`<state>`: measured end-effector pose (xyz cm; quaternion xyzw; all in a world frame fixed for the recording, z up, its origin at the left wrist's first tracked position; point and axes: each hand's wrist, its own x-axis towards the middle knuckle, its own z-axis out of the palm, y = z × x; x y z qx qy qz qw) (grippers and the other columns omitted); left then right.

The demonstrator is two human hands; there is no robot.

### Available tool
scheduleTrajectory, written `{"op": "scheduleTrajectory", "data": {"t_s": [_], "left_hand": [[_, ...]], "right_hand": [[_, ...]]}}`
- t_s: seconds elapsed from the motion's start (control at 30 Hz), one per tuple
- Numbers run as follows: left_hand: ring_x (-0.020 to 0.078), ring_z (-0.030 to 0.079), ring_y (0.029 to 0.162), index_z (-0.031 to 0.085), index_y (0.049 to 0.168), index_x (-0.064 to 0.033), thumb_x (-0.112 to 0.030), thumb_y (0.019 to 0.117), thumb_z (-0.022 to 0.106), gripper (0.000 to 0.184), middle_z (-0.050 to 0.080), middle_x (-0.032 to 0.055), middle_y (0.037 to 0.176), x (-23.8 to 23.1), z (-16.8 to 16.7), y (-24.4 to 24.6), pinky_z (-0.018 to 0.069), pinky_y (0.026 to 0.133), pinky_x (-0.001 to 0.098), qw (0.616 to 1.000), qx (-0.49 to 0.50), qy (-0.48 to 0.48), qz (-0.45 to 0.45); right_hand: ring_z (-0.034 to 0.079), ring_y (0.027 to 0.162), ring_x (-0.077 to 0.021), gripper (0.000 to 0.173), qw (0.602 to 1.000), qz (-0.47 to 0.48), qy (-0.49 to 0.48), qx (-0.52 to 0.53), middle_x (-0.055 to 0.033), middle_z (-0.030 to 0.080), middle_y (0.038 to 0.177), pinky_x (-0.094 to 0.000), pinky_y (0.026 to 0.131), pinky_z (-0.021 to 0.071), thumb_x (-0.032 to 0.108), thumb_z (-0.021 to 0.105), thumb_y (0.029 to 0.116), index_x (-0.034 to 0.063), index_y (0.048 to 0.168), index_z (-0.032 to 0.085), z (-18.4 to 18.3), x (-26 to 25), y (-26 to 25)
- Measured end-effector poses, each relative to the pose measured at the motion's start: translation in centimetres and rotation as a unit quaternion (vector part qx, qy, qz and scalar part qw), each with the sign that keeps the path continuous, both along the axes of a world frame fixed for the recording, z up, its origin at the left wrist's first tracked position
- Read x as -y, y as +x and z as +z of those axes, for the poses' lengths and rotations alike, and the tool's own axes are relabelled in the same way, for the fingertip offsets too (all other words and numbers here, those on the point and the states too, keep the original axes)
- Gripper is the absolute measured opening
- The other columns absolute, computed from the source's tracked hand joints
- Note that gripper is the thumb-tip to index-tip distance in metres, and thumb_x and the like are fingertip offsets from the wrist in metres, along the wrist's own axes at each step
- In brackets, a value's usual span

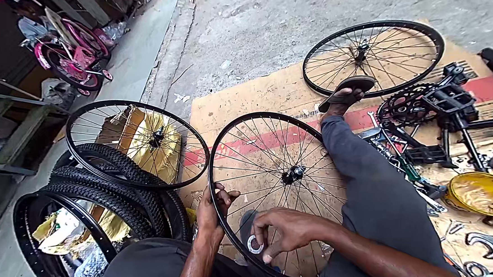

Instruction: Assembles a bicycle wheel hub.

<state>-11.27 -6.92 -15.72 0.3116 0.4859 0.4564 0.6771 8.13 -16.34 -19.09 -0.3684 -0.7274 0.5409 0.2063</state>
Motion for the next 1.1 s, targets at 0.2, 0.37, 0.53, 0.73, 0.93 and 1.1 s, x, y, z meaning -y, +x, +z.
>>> {"op": "scheduleTrajectory", "data": {"t_s": [0.2, 0.37, 0.53, 0.73, 0.93, 1.1], "left_hand": [[0.0238, 0.069, 0.060, 0.058, 0.091, -0.0067, -0.038, 0.1133, 0.021, 0.053, 0.059, 0.0056, 0.056, 0.0, 0.2, 0.3, 0.0624, 0.078, 0.0442, 1.000, -0.001, 0.002, -0.004], [0.0242, 0.070, 0.061, 0.058, 0.092, -0.0073, -0.039, 0.1132, 0.020, 0.054, 0.060, 0.0051, 0.057, 0.0, -0.1, 0.0, 0.0624, 0.080, 0.0447, 1.000, 0.001, 0.007, -0.009], [0.0343, 0.073, 0.088, 0.055, 0.131, -0.0088, -0.041, 0.1123, 0.023, 0.049, 0.072, 0.0190, 0.099, -0.8, 0.3, 0.0, 0.0598, 0.084, 0.0513, 0.999, -0.033, -0.018, -0.026], [0.0295, 0.065, 0.123, 0.046, 0.146, -0.0106, -0.034, 0.1105, 0.043, 0.043, 0.062, 0.0128, 0.140, -3.8, 1.1, -0.3, 0.0541, 0.102, 0.0481, 0.997, -0.031, -0.009, -0.074], [0.0330, 0.059, 0.130, 0.043, 0.149, -0.0111, -0.015, 0.1095, 0.040, 0.040, 0.055, 0.0146, 0.148, 0.2, 0.6, 0.1, 0.0496, 0.107, 0.0520, 0.996, 0.032, 0.076, -0.046], [0.0243, 0.072, 0.068, 0.060, 0.097, -0.0085, -0.048, 0.1113, 0.024, 0.056, 0.066, 0.0066, 0.066, 0.7, 0.6, -0.2, 0.0627, 0.075, 0.0446, 0.999, -0.013, 0.030, 0.013]], "right_hand": [[0.068, 0.084, -0.0340, 0.023, 0.983, -0.027, 0.107, 0.147, -0.0134, 0.069, 0.086, -0.0581, 0.078, 0.0515, 0.020, 0.073, 0.0890, 0.0092, 0.108, 0.068, 0.0, 0.4, -2.3], [0.068, 0.088, -0.0213, 0.035, 0.999, -0.028, 0.003, 0.031, -0.0073, 0.071, 0.102, -0.0455, 0.084, 0.0558, 0.031, 0.081, 0.0893, 0.0088, 0.113, 0.067, 0.2, 0.3, -0.4], [0.068, 0.087, -0.0342, 0.028, 0.984, -0.022, 0.119, 0.128, -0.0134, 0.071, 0.090, -0.0587, 0.086, 0.0503, 0.022, 0.073, 0.0899, 0.0114, 0.115, 0.068, -0.2, 0.8, -2.2], [0.066, 0.091, -0.0258, 0.033, 0.995, 0.016, 0.094, 0.028, -0.0095, 0.069, 0.097, -0.0502, 0.087, 0.0495, 0.041, 0.064, 0.1004, 0.0096, 0.110, 0.070, -1.2, 0.5, -1.2], [0.066, 0.104, -0.0140, 0.024, 0.968, -0.166, 0.177, 0.056, 0.0005, 0.071, 0.106, -0.0377, 0.095, 0.0537, 0.036, 0.061, 0.1025, 0.0161, 0.110, 0.072, 0.0, 0.2, 3.0], [0.068, 0.102, -0.0259, 0.023, 0.976, -0.044, 0.185, 0.104, -0.0072, 0.072, 0.103, -0.0506, 0.095, 0.0520, 0.031, 0.059, 0.1040, 0.0131, 0.112, 0.071, -1.1, 1.8, 1.3]]}}
